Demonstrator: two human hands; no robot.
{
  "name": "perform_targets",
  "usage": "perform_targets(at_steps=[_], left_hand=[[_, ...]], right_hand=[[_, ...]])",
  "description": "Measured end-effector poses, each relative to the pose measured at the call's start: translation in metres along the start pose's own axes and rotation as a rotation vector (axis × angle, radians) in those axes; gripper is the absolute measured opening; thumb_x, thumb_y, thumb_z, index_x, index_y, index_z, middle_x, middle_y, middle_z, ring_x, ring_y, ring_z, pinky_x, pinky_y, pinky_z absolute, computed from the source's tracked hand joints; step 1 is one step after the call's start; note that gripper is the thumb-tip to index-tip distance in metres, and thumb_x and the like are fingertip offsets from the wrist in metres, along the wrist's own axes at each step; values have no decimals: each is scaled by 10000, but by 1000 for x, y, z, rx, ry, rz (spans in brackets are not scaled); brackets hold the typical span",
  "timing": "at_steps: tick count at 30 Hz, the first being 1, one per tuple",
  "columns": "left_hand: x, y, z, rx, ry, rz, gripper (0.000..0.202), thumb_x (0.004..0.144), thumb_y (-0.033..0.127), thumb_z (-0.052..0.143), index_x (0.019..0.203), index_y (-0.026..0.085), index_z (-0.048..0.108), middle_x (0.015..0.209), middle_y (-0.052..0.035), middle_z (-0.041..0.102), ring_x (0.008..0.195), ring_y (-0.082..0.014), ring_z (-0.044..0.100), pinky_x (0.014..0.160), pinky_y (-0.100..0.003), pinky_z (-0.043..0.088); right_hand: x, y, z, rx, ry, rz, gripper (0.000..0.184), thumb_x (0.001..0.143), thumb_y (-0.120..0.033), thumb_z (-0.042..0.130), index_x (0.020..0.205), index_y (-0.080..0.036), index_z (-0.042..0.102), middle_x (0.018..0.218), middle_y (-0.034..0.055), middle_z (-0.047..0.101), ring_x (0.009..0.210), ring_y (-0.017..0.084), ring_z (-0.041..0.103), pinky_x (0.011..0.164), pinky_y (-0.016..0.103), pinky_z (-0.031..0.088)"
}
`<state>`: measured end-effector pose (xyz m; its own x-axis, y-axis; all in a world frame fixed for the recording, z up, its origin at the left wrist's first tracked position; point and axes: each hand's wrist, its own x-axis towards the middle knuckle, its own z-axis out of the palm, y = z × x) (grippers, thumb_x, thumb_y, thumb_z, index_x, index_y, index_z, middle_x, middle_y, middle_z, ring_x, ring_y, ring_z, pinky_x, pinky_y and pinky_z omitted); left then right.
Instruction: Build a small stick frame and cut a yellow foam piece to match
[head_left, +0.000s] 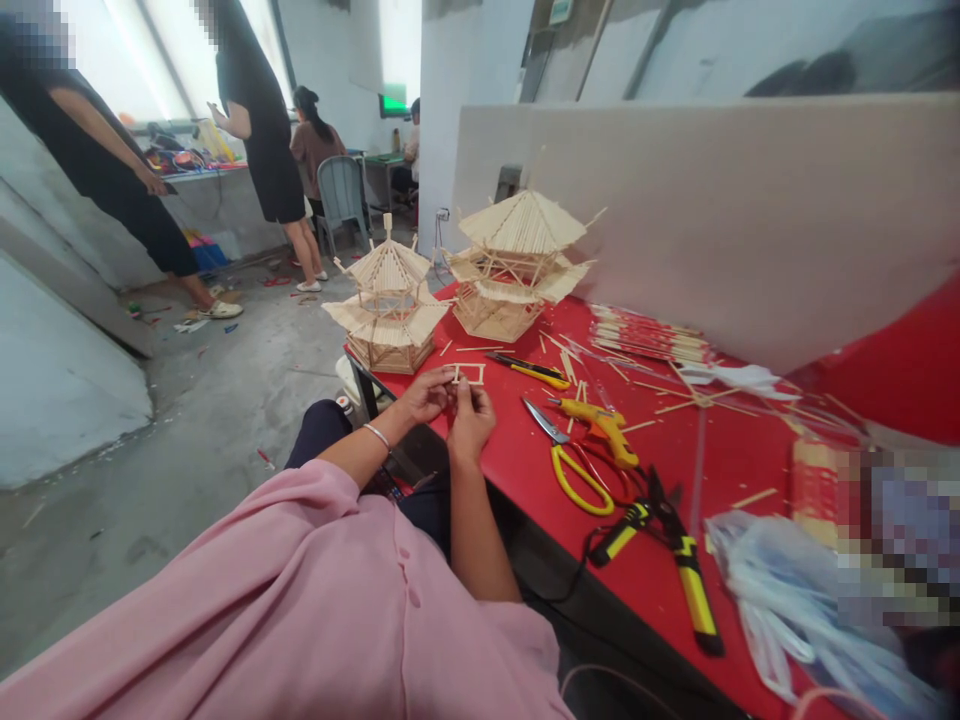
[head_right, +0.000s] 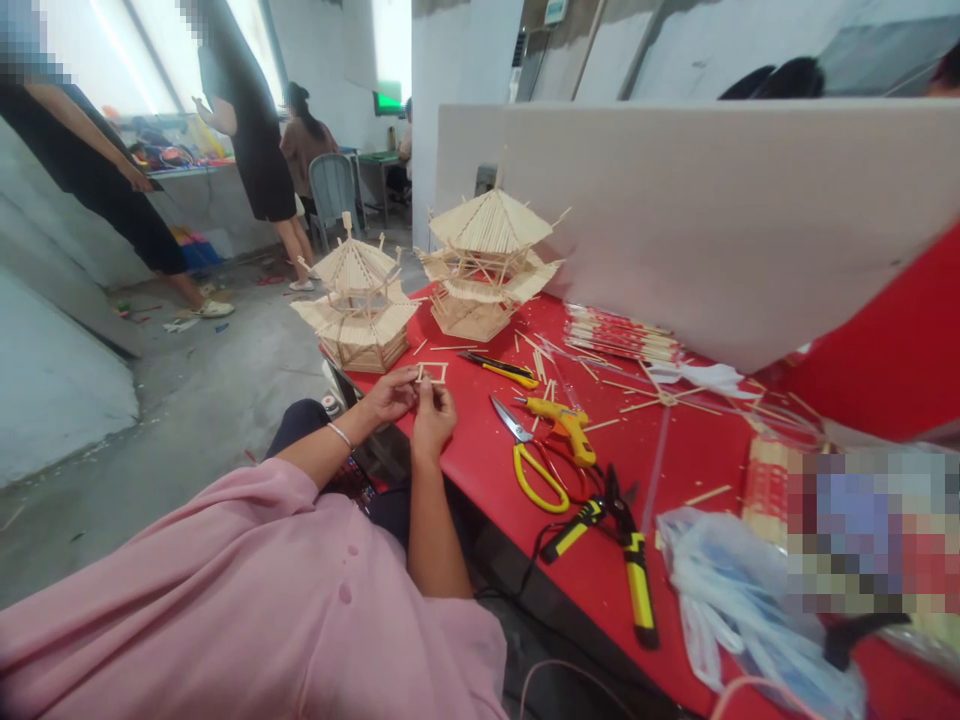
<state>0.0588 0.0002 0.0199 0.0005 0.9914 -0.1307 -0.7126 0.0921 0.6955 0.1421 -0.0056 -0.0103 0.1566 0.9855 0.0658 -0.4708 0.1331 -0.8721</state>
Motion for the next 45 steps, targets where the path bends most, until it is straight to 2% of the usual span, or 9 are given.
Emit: perform_targets(at_steps=[6,14,33,45], left_hand=[[-1,1,0,6,-5,-5,90,721,109,721,766,113,644,664,-5,654,573,-95,633,525,-183,450],[-2,0,1,-1,-15,0,111,707,107,736,769,111,643,673,-7,659,599,-95,646,602,-193,485],[-1,-1,0,5,-7,4,122,692,100,728,793,107,660,666,-7,668,570,-78,617,551,-175,448],[3,-6,-4,-39,-15,9,130,688,115,750,781,103,659,681,-11,681,599,-91,634,588,-193,466]], right_hand=[[0,0,1,17,-15,3,356,740,-523,727,807,-178,672,813,26,739,716,136,650,713,278,535],[1,2,0,11,-9,-2,349,740,-516,735,781,-177,664,757,5,718,690,128,633,708,272,528],[0,0,-1,28,-26,2,335,740,-500,734,801,-178,664,818,20,733,729,132,652,725,274,541],[-1,-4,-3,-38,-16,-22,353,737,-512,732,789,-169,667,824,33,743,739,143,658,715,275,531]])
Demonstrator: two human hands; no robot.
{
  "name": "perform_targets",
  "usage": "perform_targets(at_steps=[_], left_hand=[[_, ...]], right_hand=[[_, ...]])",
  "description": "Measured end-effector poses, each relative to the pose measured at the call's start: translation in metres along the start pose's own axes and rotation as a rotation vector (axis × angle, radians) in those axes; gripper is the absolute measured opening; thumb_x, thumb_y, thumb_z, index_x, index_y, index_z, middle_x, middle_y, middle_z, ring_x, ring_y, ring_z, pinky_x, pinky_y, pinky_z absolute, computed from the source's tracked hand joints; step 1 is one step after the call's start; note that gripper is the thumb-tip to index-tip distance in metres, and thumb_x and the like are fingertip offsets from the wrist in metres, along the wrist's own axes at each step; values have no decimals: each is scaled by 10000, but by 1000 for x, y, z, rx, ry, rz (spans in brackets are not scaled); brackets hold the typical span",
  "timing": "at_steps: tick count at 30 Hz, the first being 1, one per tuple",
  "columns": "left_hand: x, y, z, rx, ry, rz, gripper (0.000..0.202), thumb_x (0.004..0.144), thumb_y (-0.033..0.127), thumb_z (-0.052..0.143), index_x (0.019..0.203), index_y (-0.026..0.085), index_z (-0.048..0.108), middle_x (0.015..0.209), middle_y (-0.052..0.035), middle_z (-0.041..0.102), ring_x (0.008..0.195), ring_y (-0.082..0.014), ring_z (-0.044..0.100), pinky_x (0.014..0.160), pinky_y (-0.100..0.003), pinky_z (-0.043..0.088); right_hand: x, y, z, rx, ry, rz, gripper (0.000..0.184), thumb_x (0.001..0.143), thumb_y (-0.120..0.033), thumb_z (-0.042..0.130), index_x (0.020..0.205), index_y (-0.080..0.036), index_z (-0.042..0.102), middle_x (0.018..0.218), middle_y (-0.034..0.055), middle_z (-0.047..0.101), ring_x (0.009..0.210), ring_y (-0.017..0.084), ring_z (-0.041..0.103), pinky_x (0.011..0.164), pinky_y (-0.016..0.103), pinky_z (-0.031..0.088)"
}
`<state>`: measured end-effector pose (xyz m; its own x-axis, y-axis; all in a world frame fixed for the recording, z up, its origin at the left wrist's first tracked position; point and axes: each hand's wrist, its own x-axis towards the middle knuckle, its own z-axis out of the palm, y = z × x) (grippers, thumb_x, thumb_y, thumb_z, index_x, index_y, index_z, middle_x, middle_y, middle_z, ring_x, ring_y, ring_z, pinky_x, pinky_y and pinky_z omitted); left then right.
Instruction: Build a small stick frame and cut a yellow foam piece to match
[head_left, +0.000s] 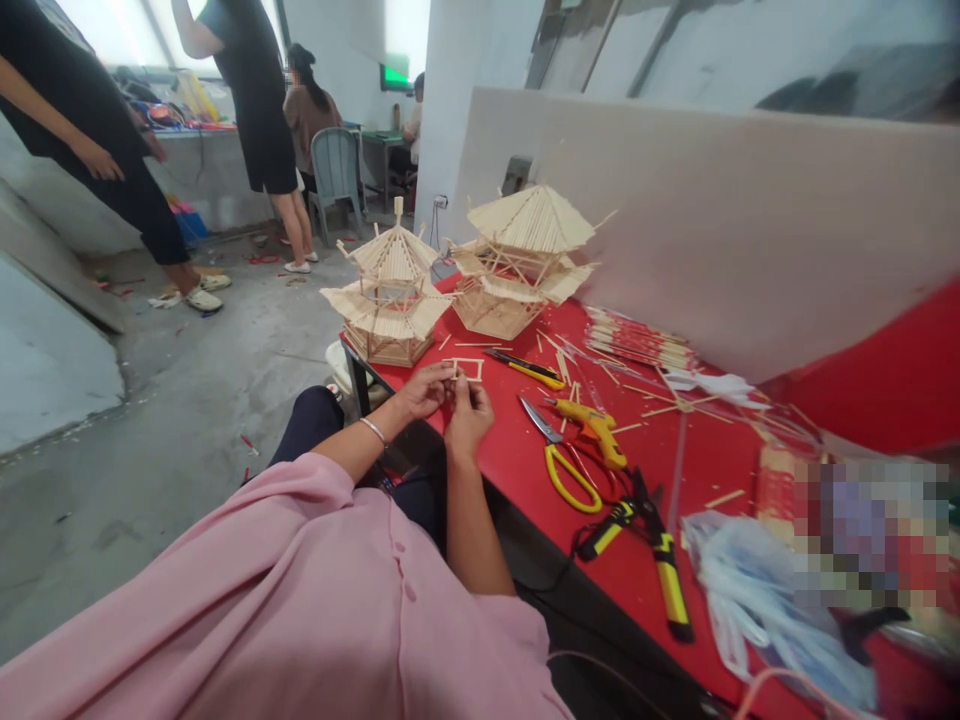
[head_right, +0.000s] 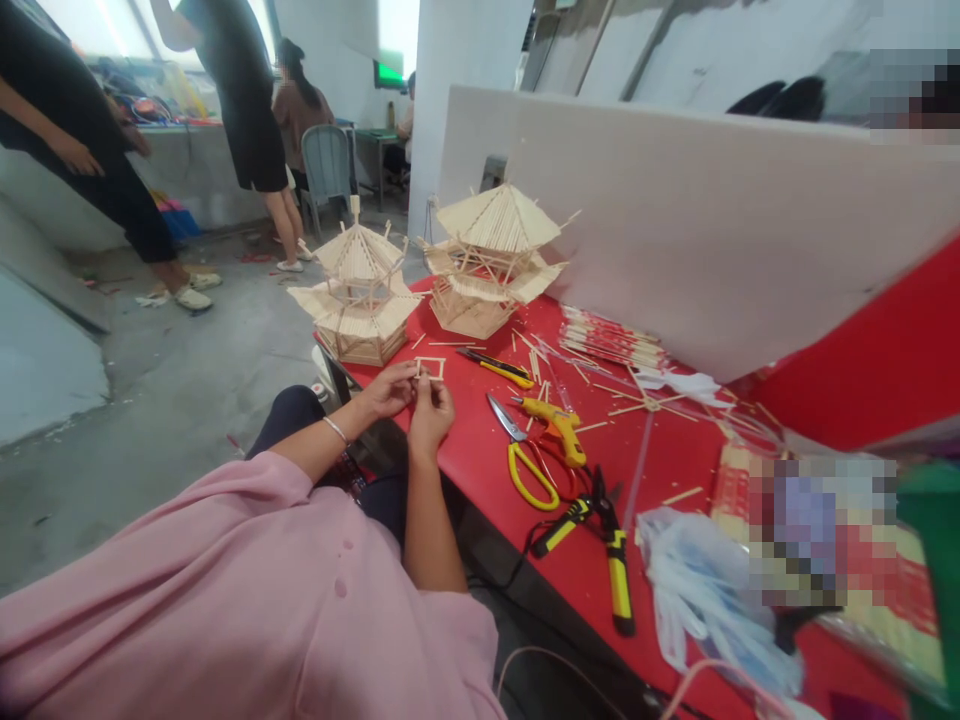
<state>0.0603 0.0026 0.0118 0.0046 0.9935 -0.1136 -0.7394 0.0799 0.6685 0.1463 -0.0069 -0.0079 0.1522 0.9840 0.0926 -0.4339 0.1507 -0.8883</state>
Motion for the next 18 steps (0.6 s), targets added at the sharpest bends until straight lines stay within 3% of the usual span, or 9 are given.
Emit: perform_targets(at_steps=[18], left_hand=[[-1,-2,3,-31,-10,8,196,682,144,816,749,113,634,703,-5,679,584,-86,629,542,-188,441]], right_hand=[[0,-3,-2,-22,-5,-15,377,748,-532,732,818,-165,681,754,20,726,665,127,635,659,261,518]])
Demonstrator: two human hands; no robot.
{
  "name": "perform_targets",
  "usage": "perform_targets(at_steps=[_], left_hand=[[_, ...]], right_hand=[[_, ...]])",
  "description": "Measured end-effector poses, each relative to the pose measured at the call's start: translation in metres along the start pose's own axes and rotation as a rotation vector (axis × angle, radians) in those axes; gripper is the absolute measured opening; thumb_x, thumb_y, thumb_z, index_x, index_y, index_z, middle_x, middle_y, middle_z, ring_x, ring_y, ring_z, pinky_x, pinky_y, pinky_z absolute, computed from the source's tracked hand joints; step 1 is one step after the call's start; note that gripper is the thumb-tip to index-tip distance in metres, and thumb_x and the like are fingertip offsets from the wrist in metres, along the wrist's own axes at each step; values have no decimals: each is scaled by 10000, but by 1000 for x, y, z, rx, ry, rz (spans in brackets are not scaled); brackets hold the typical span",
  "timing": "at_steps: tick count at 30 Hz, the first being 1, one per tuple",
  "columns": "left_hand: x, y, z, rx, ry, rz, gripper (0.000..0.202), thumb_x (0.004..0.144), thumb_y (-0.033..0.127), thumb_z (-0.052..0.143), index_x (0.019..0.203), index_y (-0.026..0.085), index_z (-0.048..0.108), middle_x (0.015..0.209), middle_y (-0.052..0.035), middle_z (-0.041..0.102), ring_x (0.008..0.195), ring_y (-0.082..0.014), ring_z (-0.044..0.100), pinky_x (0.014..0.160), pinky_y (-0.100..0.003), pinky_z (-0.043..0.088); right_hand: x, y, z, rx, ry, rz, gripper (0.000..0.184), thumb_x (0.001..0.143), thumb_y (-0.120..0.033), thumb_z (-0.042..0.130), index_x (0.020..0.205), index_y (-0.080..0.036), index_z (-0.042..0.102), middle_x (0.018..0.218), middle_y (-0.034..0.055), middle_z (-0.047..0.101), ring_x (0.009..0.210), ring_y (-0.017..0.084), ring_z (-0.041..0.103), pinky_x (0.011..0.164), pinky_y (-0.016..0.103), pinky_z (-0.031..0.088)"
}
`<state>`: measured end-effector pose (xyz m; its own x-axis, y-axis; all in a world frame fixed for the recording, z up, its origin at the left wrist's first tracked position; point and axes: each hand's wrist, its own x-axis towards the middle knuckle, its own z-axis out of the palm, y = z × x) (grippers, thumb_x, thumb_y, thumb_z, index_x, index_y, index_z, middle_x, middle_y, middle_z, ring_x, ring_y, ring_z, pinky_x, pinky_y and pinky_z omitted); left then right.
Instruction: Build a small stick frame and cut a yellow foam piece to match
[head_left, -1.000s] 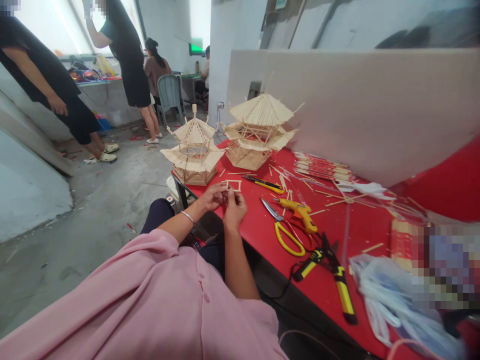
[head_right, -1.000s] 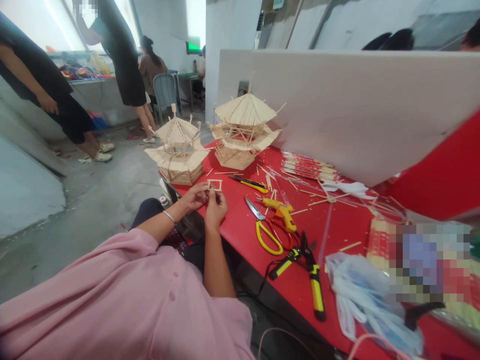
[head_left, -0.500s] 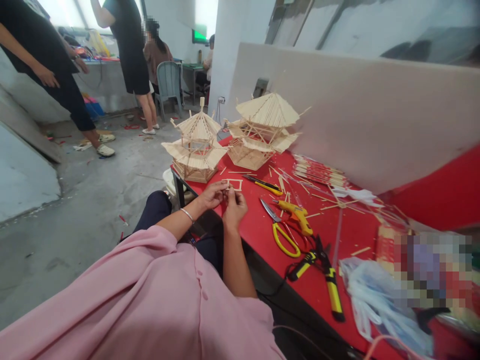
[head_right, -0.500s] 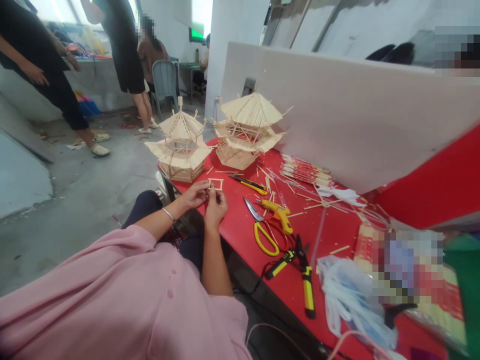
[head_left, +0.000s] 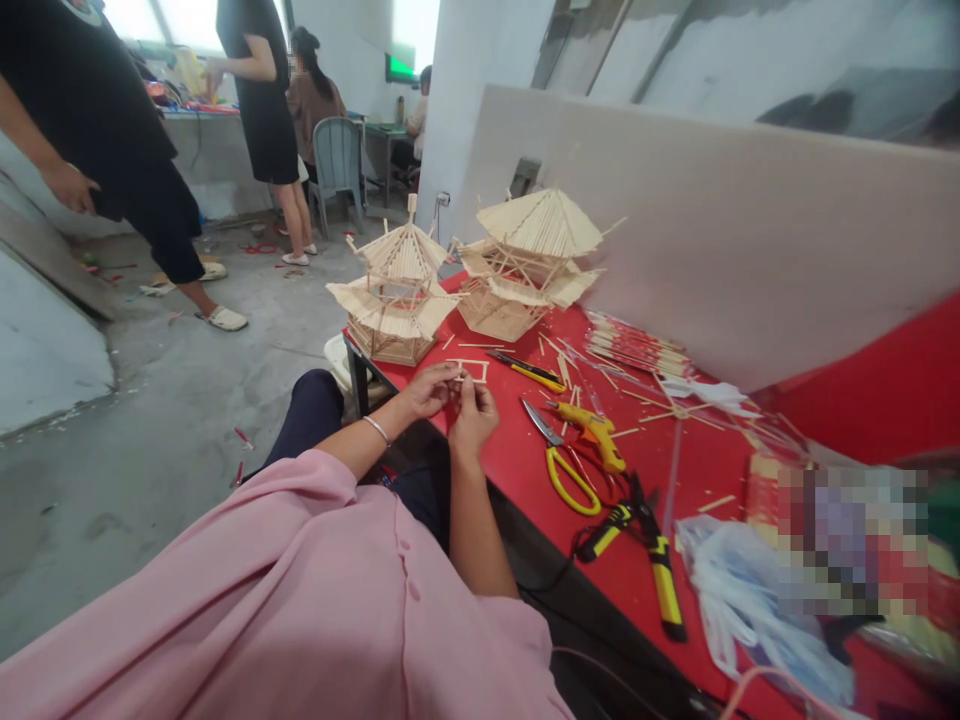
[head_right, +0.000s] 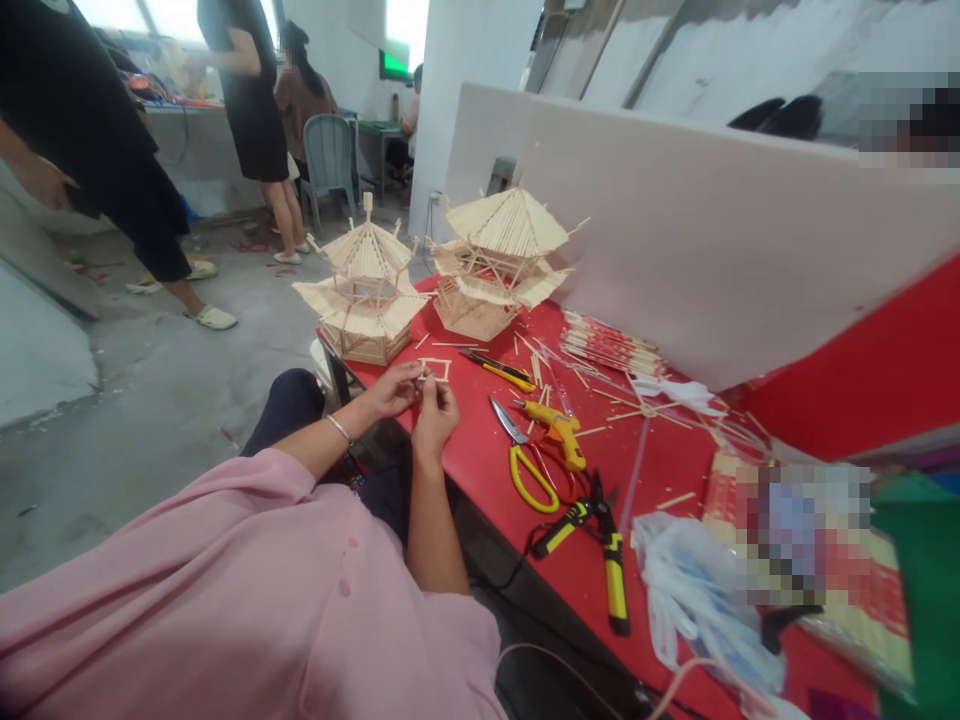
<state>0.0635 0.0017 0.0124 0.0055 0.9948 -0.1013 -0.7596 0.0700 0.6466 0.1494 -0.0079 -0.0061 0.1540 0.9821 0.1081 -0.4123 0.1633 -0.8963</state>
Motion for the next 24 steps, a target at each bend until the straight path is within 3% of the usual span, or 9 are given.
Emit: perform_targets(at_steps=[24], left_hand=[[-1,-2,0,-8,-34,21,223,685,146,828,754,117,618,716,-3,672,620,-79,636,601,-181,464]], right_hand=[[1,1,-2,26,2,-5,334,755,-493,743,810,-167,700,768,17,733,665,120,645,678,261,541]])
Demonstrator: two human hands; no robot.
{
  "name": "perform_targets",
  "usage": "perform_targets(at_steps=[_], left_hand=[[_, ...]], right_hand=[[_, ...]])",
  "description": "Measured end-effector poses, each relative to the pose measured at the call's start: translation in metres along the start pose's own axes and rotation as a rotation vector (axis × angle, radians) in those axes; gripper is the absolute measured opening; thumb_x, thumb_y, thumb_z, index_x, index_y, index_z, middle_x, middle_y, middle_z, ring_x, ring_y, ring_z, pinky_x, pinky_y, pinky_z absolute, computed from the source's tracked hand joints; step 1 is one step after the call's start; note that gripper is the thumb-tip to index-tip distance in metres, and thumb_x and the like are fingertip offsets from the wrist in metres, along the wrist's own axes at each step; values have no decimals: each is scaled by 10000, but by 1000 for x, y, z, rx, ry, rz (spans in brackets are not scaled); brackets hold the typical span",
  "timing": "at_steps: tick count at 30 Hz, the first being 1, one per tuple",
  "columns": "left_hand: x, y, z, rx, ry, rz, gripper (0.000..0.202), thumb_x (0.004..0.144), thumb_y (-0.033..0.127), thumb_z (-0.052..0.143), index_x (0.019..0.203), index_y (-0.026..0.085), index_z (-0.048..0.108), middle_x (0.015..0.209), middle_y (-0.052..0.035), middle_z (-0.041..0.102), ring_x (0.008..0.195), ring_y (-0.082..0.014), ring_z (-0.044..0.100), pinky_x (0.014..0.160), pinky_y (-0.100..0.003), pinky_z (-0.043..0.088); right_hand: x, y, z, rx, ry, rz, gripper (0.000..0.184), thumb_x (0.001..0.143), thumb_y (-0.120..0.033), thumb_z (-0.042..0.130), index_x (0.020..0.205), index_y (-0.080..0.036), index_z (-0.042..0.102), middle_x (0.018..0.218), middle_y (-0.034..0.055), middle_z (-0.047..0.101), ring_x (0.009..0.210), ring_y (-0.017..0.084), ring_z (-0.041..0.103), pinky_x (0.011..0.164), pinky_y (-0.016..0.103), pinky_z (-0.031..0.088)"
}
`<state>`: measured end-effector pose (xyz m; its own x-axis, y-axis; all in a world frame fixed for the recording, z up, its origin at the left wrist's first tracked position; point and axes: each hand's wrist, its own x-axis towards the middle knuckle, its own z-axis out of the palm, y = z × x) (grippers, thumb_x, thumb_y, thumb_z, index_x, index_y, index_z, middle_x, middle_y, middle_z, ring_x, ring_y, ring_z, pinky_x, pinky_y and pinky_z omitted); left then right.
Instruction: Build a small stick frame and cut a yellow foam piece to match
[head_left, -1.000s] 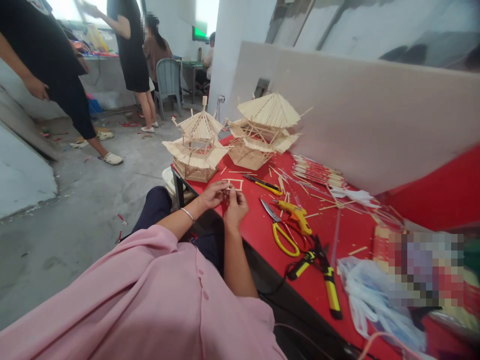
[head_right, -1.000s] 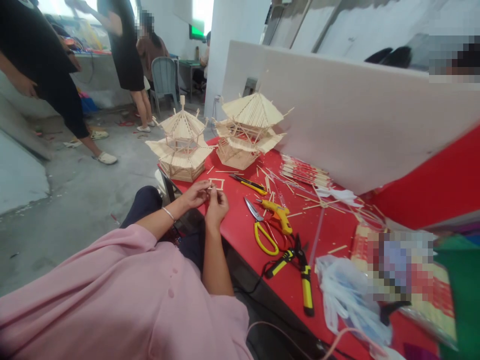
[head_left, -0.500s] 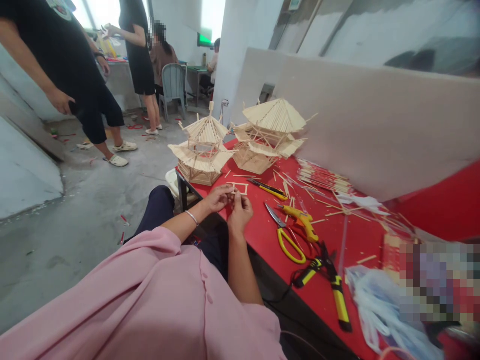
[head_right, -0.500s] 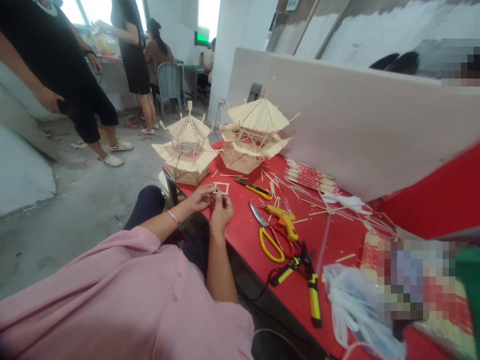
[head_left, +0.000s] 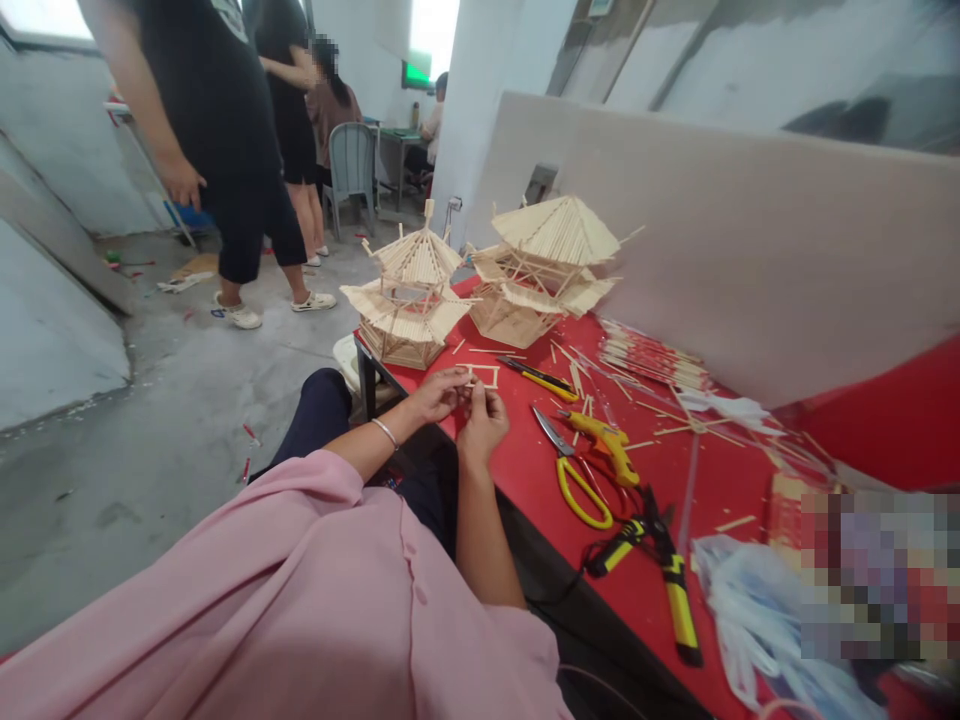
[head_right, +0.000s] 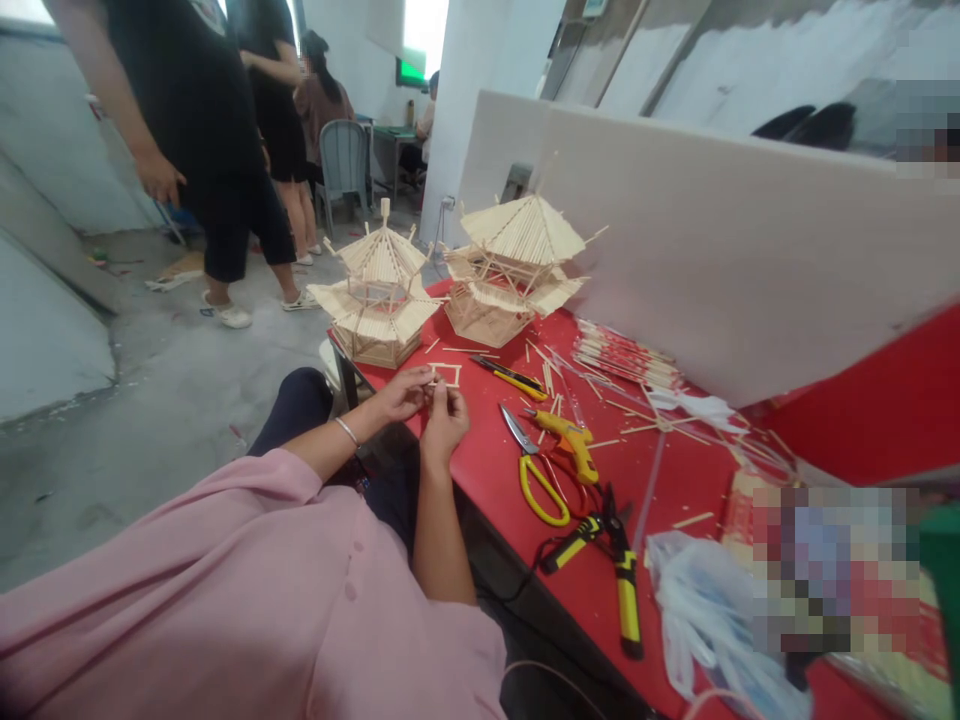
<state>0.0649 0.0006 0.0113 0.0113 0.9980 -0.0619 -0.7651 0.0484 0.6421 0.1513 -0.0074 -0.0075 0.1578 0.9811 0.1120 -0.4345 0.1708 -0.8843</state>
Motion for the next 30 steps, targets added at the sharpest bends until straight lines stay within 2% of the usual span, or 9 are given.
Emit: perform_targets(at_steps=[13,24,30], left_hand=[[-1,3,3,-40,9,-21,202,677,88,821,748,111,633,679,6,659,592,-78,617,601,-198,449],[3,-1,-3,-10,-27,-29,270,680,153,855,789,122,610,703,24,658,604,-67,614,609,-203,445],[1,-1,1,-32,14,-34,248,675,120,838,795,124,622,713,9,679,614,-78,635,631,-201,467]], right_hand=[[-1,-5,2,-59,17,7,376,743,-534,730,807,-167,678,778,31,738,717,146,676,700,278,550],[-1,-3,1,-50,36,-1,347,758,-524,719,800,-184,663,780,8,724,709,132,663,683,268,545],[-1,-5,2,-69,48,-14,362,748,-540,719,768,-186,646,767,16,723,697,134,655,679,272,543]])
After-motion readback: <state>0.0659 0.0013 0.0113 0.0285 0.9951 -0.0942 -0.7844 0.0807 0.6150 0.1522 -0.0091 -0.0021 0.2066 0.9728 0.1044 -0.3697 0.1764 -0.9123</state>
